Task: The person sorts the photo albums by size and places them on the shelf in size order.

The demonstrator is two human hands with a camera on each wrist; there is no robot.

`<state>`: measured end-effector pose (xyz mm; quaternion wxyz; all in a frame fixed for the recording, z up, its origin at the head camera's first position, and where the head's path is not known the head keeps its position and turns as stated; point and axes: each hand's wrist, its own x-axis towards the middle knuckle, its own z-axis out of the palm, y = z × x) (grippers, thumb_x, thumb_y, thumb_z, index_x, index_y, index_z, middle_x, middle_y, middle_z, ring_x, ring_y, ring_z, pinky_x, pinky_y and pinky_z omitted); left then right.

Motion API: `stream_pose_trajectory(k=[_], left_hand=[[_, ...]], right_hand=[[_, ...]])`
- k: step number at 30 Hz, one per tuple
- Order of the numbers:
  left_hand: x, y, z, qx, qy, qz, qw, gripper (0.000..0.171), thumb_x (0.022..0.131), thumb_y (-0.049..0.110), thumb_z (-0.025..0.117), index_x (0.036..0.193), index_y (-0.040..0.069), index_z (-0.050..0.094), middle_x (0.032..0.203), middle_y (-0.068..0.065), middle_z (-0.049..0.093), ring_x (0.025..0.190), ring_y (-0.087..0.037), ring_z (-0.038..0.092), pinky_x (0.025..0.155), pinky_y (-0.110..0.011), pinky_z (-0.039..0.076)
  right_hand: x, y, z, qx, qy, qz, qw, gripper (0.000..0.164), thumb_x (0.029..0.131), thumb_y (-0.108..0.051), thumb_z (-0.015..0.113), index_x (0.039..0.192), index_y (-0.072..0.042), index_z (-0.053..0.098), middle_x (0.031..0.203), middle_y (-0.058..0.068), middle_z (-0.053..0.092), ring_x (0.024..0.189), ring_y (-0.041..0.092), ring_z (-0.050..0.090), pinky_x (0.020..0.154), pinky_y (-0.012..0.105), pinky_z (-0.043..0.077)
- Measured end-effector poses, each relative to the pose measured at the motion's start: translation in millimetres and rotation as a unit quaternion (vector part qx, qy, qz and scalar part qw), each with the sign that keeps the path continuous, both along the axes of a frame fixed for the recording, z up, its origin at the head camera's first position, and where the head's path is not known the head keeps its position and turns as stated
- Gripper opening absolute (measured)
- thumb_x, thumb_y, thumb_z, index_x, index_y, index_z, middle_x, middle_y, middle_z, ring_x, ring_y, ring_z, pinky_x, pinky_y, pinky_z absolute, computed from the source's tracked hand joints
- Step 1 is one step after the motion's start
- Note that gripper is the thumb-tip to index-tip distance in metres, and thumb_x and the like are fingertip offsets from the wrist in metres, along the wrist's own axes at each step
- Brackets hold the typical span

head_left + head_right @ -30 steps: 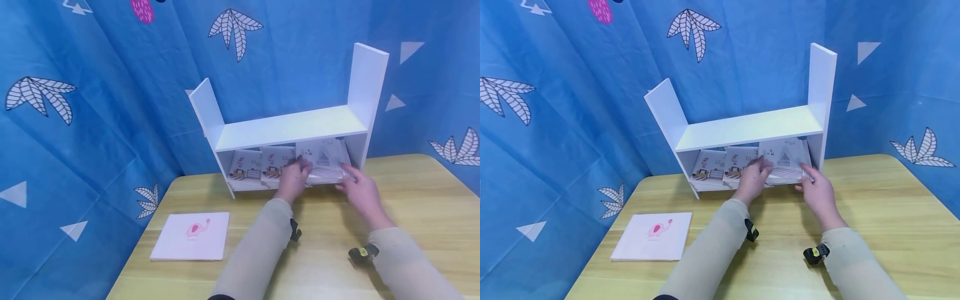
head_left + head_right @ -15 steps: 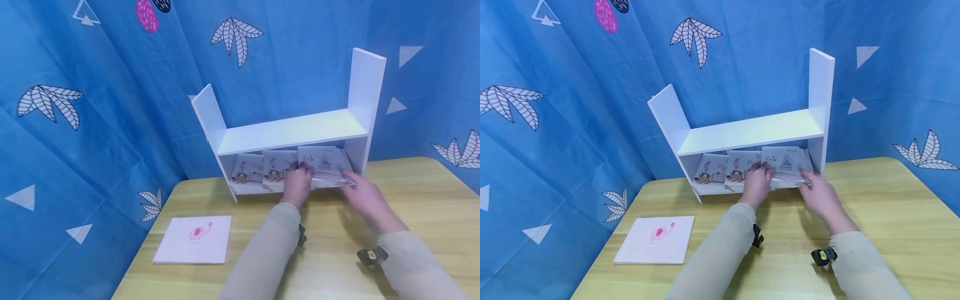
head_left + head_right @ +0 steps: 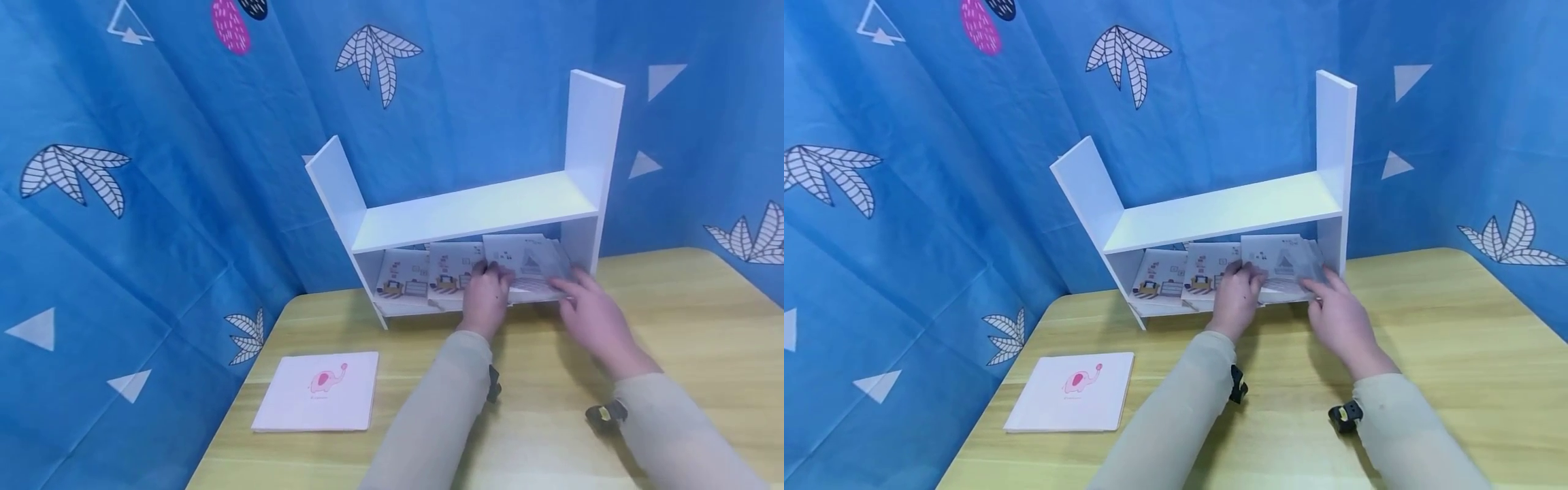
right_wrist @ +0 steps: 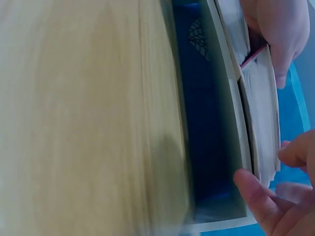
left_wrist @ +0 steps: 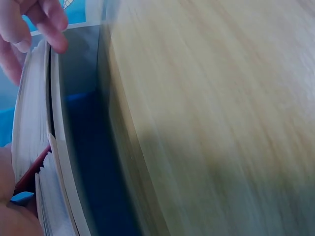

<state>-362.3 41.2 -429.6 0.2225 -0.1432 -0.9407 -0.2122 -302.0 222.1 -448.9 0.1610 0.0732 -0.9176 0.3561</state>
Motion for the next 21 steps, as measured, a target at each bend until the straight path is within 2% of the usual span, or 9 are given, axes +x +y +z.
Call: stream_pose_trajectory(k=[2,5,6,8,12,14,17,21], left_hand=[[0.1,-0.1,2.2,0.001,-0.008,0.000,1.0000,0.026,0.103,0.034,0.060,0.110,0.012,0.072,0.133,-0.014,0.061,0.115,-0.024,0.065,0.100,-0.031,0.051],[0.2,0.2,6.8,0.004,-0.021,-0.002,0.9998,0.027,0.104,0.034,0.058,0.113,0.013,0.072,0.138,-0.015,0.058,0.120,-0.025,0.062,0.103,-0.033,0.049],[0.1,0.3,8.2,0.006,-0.024,-0.003,0.9997,0.028,0.104,0.034,0.057,0.114,0.013,0.071,0.139,-0.015,0.057,0.122,-0.026,0.061,0.104,-0.033,0.048],[-0.2,0.4,10.5,0.010,-0.031,-0.005,0.9995,0.029,0.104,0.034,0.056,0.116,0.013,0.071,0.142,-0.015,0.056,0.125,-0.026,0.059,0.106,-0.034,0.046],[-0.1,-0.6,12.4,0.033,-0.061,-0.013,0.9975,0.032,0.105,0.035,0.055,0.124,0.013,0.069,0.148,-0.013,0.051,0.133,-0.025,0.053,0.110,-0.035,0.042],[0.4,-2.0,11.0,0.051,-0.077,-0.018,0.9956,0.033,0.105,0.035,0.055,0.127,0.015,0.068,0.151,-0.012,0.048,0.136,-0.025,0.050,0.112,-0.036,0.040],[2.4,-3.3,7.2,0.073,-0.100,-0.026,0.9920,0.034,0.104,0.033,0.056,0.132,0.017,0.067,0.156,-0.009,0.043,0.139,-0.026,0.046,0.114,-0.038,0.037],[8.2,-5.0,2.9,0.082,-0.108,-0.045,0.9898,0.038,0.101,0.029,0.056,0.137,0.017,0.064,0.159,-0.008,0.039,0.141,-0.027,0.043,0.116,-0.041,0.034]], right_hand=[[-2.5,3.1,-1.8,-0.019,-0.013,0.013,1.000,0.045,0.102,-0.010,0.048,0.147,-0.005,0.052,0.162,0.027,0.022,0.138,0.062,0.025,0.101,0.078,0.029],[-6.3,8.8,-3.7,-0.059,-0.031,0.038,0.997,0.046,0.104,-0.011,0.047,0.150,-0.008,0.049,0.162,0.025,0.023,0.138,0.061,0.028,0.094,0.070,0.044],[-7.1,10.9,-4.0,-0.076,-0.037,0.046,0.995,0.047,0.105,-0.012,0.047,0.151,-0.010,0.047,0.163,0.023,0.022,0.138,0.060,0.028,0.087,0.064,0.049],[-8.5,14.8,-4.4,-0.114,-0.056,0.062,0.990,0.048,0.106,-0.014,0.047,0.154,-0.013,0.044,0.166,0.019,0.018,0.134,0.056,0.039,0.077,0.049,0.055],[-9.9,21.0,-5.8,-0.175,-0.087,0.090,0.977,0.050,0.107,-0.016,0.045,0.157,-0.013,0.039,0.168,0.013,0.010,0.118,0.047,0.059,0.080,0.028,0.057],[-10.6,22.5,-7.7,-0.198,-0.097,0.102,0.970,0.050,0.108,-0.017,0.045,0.157,-0.011,0.037,0.169,0.012,0.007,0.113,0.044,0.064,0.085,0.025,0.056],[-10.5,23.5,-10.9,-0.233,-0.109,0.115,0.959,0.051,0.108,-0.017,0.046,0.157,-0.009,0.036,0.169,0.011,0.004,0.113,0.044,0.064,0.086,0.029,0.057],[-8.6,25.7,-14.7,-0.246,-0.116,0.114,0.955,0.052,0.108,-0.020,0.048,0.158,-0.011,0.036,0.169,0.009,0.003,0.112,0.042,0.064,0.084,0.030,0.058]])
